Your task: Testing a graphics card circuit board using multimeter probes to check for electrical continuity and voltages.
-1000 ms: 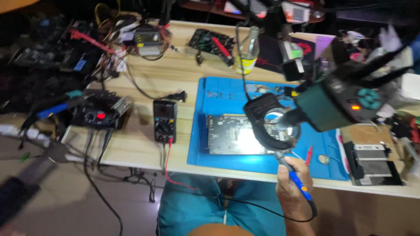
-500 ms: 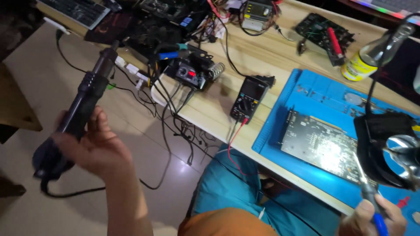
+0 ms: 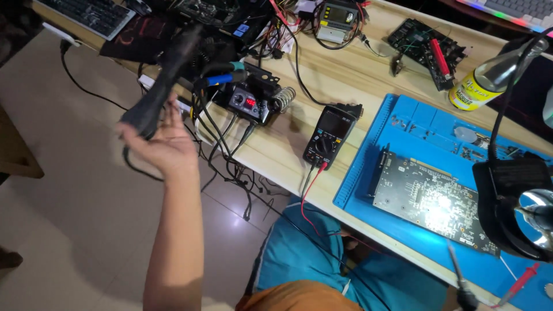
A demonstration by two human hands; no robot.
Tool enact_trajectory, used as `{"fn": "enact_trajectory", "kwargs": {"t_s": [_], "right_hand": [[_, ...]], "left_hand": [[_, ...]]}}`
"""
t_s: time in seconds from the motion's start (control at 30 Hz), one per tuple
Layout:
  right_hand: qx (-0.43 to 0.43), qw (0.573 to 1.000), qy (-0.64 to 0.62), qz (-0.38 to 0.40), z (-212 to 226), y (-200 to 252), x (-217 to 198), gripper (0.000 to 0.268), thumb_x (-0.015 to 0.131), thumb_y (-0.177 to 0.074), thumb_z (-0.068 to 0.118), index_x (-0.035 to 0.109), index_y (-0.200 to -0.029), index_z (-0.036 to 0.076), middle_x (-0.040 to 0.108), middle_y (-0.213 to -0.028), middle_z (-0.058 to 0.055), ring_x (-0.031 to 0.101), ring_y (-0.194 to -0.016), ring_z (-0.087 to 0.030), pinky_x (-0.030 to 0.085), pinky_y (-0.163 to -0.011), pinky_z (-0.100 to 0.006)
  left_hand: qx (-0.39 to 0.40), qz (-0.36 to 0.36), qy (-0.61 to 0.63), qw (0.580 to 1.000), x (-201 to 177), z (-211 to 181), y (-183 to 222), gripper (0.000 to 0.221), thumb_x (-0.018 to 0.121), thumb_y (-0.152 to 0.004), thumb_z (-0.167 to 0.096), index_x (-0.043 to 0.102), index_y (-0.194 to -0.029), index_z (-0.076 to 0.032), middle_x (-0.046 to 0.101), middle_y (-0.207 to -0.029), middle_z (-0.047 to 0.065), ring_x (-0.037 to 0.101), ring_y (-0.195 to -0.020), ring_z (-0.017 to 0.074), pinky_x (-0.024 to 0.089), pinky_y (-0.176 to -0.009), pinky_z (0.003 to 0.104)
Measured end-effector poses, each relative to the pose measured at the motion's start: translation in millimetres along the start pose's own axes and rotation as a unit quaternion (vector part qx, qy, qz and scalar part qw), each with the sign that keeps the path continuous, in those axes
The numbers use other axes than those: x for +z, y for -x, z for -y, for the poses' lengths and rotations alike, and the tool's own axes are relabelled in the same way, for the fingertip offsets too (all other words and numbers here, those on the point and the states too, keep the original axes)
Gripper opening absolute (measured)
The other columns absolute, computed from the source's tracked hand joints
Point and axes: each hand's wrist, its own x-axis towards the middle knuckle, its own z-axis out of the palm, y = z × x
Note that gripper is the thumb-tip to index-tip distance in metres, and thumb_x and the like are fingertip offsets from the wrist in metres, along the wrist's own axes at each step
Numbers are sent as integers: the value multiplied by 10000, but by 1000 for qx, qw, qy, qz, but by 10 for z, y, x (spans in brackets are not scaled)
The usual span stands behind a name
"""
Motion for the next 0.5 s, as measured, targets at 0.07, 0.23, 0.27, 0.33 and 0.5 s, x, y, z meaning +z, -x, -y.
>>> {"fn": "enact_trajectory", "kwargs": {"t_s": [0.07, 0.23, 0.27, 0.33, 0.5], "right_hand": [[21, 995, -53, 81, -342, -269, -14, 377, 744, -1085, 274, 889, -1214, -49, 866, -1038, -180, 843, -805, -291, 661, -773, -416], [74, 941, -181, 275, -239, -695, 41, 357, 826, -922, 309, 985, -1117, 57, 973, -963, -116, 965, -746, -243, 756, -759, -384], [85, 924, -205, 312, -51, -701, 100, 356, 842, -889, 316, 1005, -1097, 78, 994, -947, -103, 989, -734, -234, 775, -756, -378], [348, 848, -338, 214, 1259, -962, 285, 293, 675, -978, 153, 730, -1236, 26, 819, -1119, -265, 769, -783, -363, 608, -777, -483], [-31, 987, -79, 138, 3200, -1152, 357, 247, 720, -942, 47, 720, -1176, -33, 715, -1093, -98, 873, -743, -153, 698, -716, -226]], "left_hand": [[-25, 110, -1, 994, -118, 196, -137, 754, 756, -858, -509, 619, -1344, 50, 692, -1301, 319, 752, -1160, 469, 692, -1041, 508], [-69, 78, -87, 991, -242, 605, -345, 784, 692, -901, -517, 561, -1490, -17, 705, -1401, 268, 749, -1258, 390, 616, -1178, 465], [-102, 69, -62, 990, -260, 686, -396, 667, 602, -1014, -441, 546, -1515, -5, 694, -1443, 312, 768, -1204, 427, 623, -1157, 471], [-105, 73, -87, 988, -279, 732, -374, 651, 630, -1003, -424, 580, -1451, 45, 723, -1392, 309, 777, -1199, 420, 608, -1193, 494], [-104, 121, -61, 985, -394, 864, -465, 625, 595, -1058, -370, 562, -1466, 103, 673, -1481, 304, 716, -1326, 429, 571, -1260, 510]]}}
